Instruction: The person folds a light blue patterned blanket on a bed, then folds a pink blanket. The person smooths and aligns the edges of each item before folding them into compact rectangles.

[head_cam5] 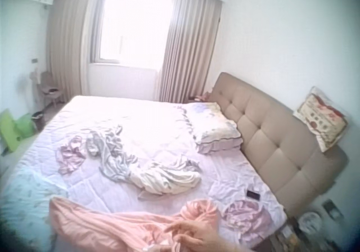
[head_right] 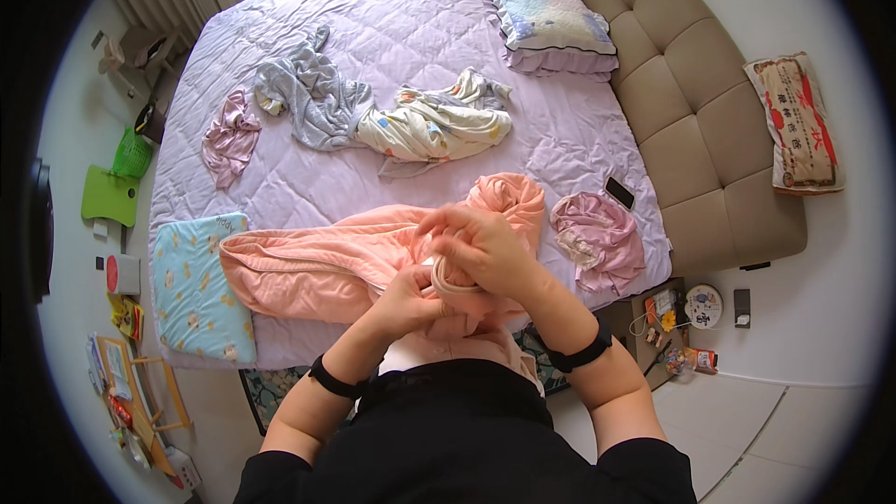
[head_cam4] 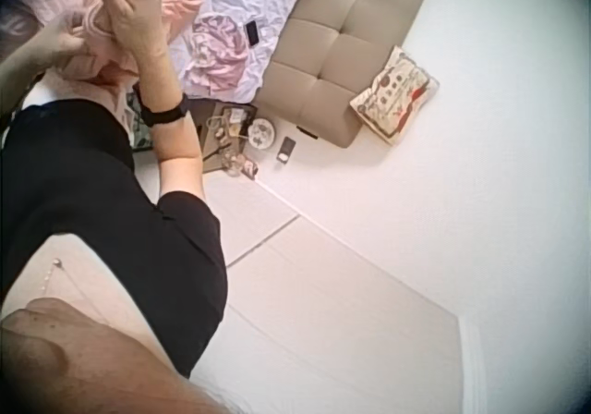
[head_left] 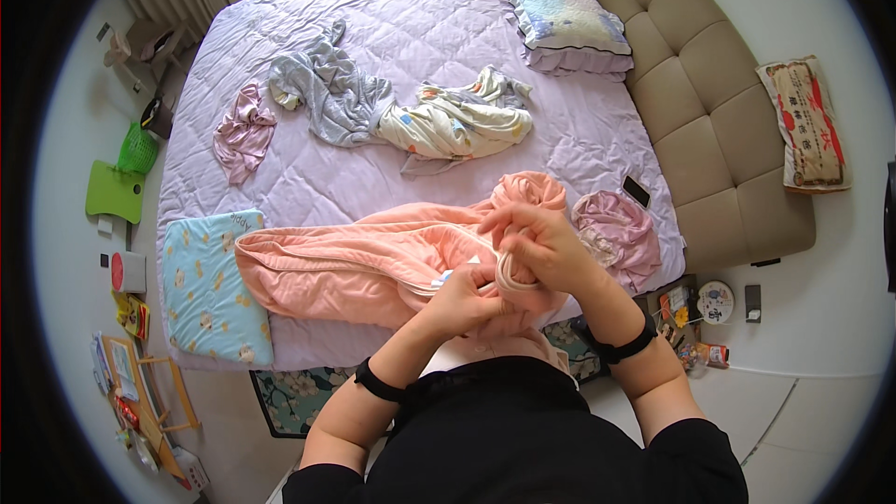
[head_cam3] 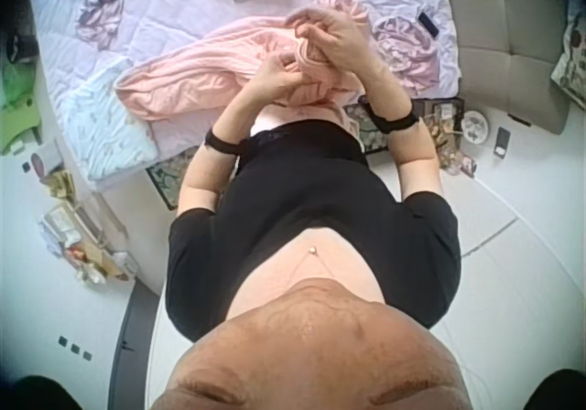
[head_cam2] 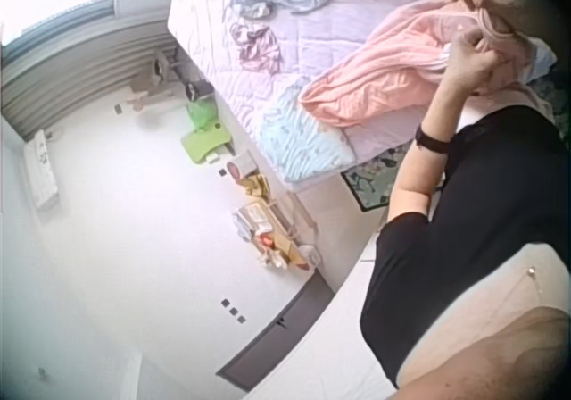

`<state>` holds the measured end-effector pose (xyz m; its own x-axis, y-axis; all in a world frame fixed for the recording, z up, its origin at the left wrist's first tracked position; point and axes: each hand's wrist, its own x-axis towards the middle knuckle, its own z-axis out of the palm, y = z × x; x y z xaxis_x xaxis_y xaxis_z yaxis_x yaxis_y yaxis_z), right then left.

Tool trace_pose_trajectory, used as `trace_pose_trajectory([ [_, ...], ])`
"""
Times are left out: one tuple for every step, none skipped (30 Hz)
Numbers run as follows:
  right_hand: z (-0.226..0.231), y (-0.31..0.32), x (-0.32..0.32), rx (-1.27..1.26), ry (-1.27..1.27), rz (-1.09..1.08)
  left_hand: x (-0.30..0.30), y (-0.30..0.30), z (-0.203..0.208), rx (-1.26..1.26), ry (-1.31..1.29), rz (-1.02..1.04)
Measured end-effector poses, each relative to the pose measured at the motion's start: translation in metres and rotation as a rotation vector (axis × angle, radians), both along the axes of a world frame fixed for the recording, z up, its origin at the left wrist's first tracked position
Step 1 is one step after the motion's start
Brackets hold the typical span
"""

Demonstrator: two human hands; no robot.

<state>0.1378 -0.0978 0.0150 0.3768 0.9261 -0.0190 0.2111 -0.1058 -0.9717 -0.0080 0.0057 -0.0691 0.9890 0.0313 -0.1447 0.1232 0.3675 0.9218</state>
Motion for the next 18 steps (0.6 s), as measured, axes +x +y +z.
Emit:
trace_pose_trajectory([
  [-0.006,0.000,0.001,0.040,0.043,-0.033,-0.002,0.000,0.002,-0.013,0.082,0.035],
  [-0.012,0.002,0.000,0.081,0.086,-0.061,-0.001,-0.004,0.019,-0.001,0.020,0.151],
  [-0.014,0.003,0.000,0.122,0.130,-0.090,-0.001,-0.006,0.019,0.083,-0.005,0.218],
  [-0.013,-0.001,0.000,0.097,0.172,-0.026,-0.002,-0.008,0.018,0.168,-0.031,0.285],
  [-0.014,-0.001,-0.002,0.128,0.133,-0.043,-0.004,-0.008,0.018,0.255,-0.056,0.353],
  [-0.015,-0.001,-0.004,0.158,0.093,-0.061,-0.006,-0.009,0.017,0.295,-0.020,0.381],
  [-0.016,-0.002,-0.007,0.189,0.054,-0.081,-0.006,-0.009,0.018,0.437,-0.097,0.482],
  [-0.016,-0.003,-0.010,0.194,0.092,-0.102,-0.005,-0.010,0.021,0.578,-0.175,0.578],
  [-0.015,-0.003,-0.013,0.199,0.129,-0.124,-0.004,-0.011,0.025,0.719,-0.255,0.672],
  [-0.014,-0.004,-0.016,0.203,0.167,-0.148,-0.004,-0.011,0.031,0.696,-0.264,0.621],
  [-0.012,-0.005,-0.018,0.191,0.162,-0.144,-0.004,-0.010,0.041,0.673,-0.273,0.571],
  [-0.010,-0.005,-0.021,0.179,0.156,-0.140,-0.004,-0.010,0.045,0.649,-0.282,0.521],
  [-0.010,-0.007,-0.022,0.166,0.151,-0.138,-0.002,-0.010,0.040,0.600,-0.301,0.490],
  [-0.010,-0.008,-0.022,0.158,0.106,-0.132,0.002,-0.009,0.029,0.555,-0.322,0.461],
  [-0.011,-0.011,-0.022,0.149,0.061,-0.127,0.004,-0.008,0.022,0.509,-0.343,0.432],
  [-0.011,-0.012,-0.021,0.140,0.016,-0.121,0.000,-0.009,0.017,0.424,-0.254,0.399],
  [-0.008,-0.014,-0.022,0.139,0.014,-0.143,-0.002,-0.007,0.017,0.438,-0.249,0.419],
  [-0.001,-0.016,-0.023,0.139,0.013,-0.164,-0.004,-0.005,0.019,0.452,-0.244,0.440],
])
